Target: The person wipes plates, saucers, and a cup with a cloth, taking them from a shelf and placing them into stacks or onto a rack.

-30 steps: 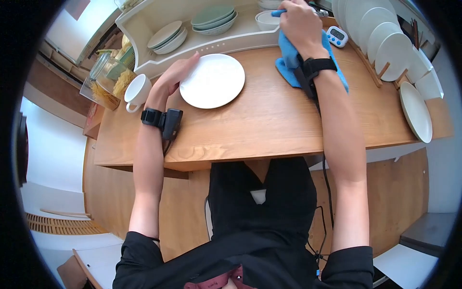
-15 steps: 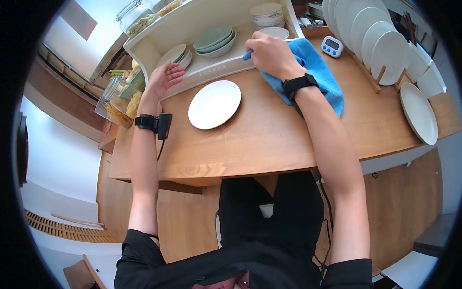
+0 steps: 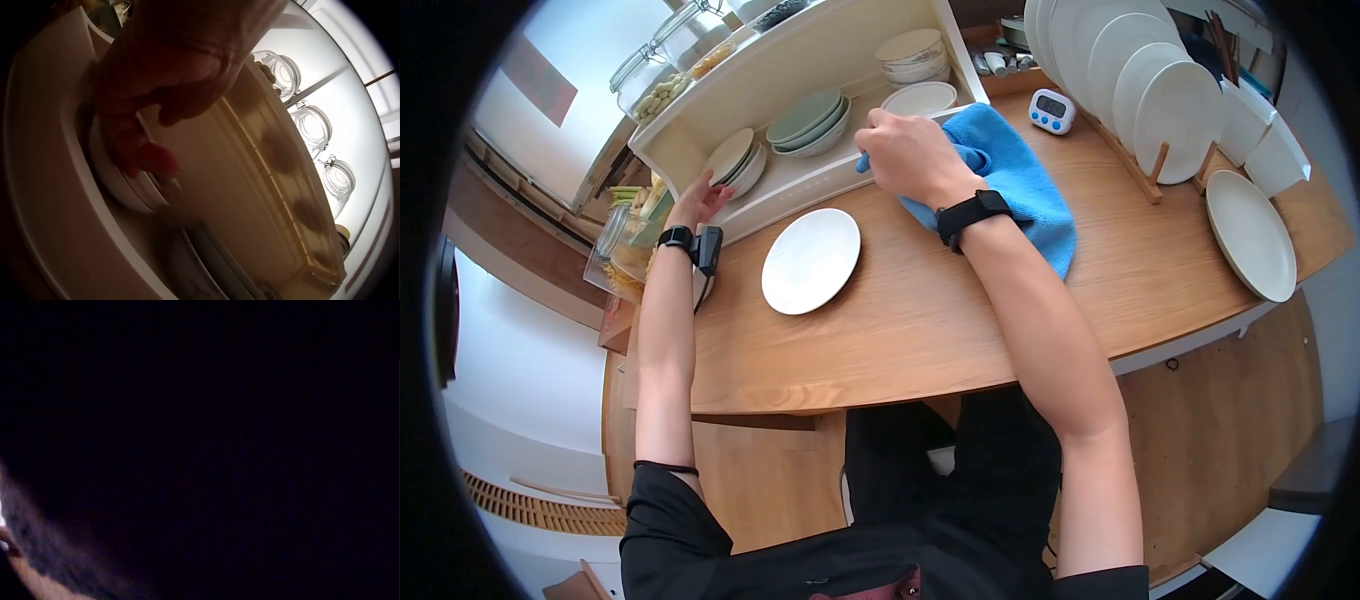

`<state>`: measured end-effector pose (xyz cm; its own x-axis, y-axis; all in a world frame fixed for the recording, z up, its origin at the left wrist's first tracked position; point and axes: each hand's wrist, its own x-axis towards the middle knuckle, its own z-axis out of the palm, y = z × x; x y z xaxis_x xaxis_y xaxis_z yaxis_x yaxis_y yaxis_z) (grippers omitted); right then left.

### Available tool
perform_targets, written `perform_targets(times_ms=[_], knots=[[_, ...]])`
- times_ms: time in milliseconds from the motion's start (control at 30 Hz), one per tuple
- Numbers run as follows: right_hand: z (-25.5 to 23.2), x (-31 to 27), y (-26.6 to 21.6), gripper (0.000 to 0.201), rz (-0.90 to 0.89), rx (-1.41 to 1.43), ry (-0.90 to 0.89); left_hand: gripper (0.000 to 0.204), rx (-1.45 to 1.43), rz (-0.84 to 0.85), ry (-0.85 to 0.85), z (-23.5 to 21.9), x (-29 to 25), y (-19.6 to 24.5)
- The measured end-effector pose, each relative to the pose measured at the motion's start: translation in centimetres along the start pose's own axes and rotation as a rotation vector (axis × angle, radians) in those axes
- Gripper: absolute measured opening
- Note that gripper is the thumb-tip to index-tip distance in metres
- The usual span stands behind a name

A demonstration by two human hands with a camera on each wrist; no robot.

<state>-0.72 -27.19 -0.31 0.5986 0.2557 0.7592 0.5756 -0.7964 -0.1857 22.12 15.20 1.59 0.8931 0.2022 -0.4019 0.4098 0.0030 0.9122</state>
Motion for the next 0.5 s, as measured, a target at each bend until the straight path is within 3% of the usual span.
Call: perform_targets(times_ms=[67, 233, 333, 400, 500], knots=[[0.1, 0.0, 0.0, 0.006, -0.015, 0.010, 0.002, 0.047, 0.012, -0.033, 0.007, 0.0, 0.4, -0.1], [0.2, 0.0, -0.2, 0.006, -0.009, 0.007, -0.010, 0.018, 0.106, 0.139, 0.030, 0.8, -0.9, -0.8], [0.0, 0.0, -0.3, 0.006, -0.013, 0.002, -0.011, 0.010, 0.131, 0.239, -0.044, -0.6, 2.7, -1.1], [0.0, 0.1, -0.3, 0.006, -0.015, 0.001, -0.009, 0.011, 0.097, 0.268, 0.015, -1.1, 3.2, -0.9], [0.1, 0.1, -0.1, 0.009, 0.000, -0.014, -0.037, 0.014, -0.026, 0.304, 0.145, 0.0, -1.1, -0.5]])
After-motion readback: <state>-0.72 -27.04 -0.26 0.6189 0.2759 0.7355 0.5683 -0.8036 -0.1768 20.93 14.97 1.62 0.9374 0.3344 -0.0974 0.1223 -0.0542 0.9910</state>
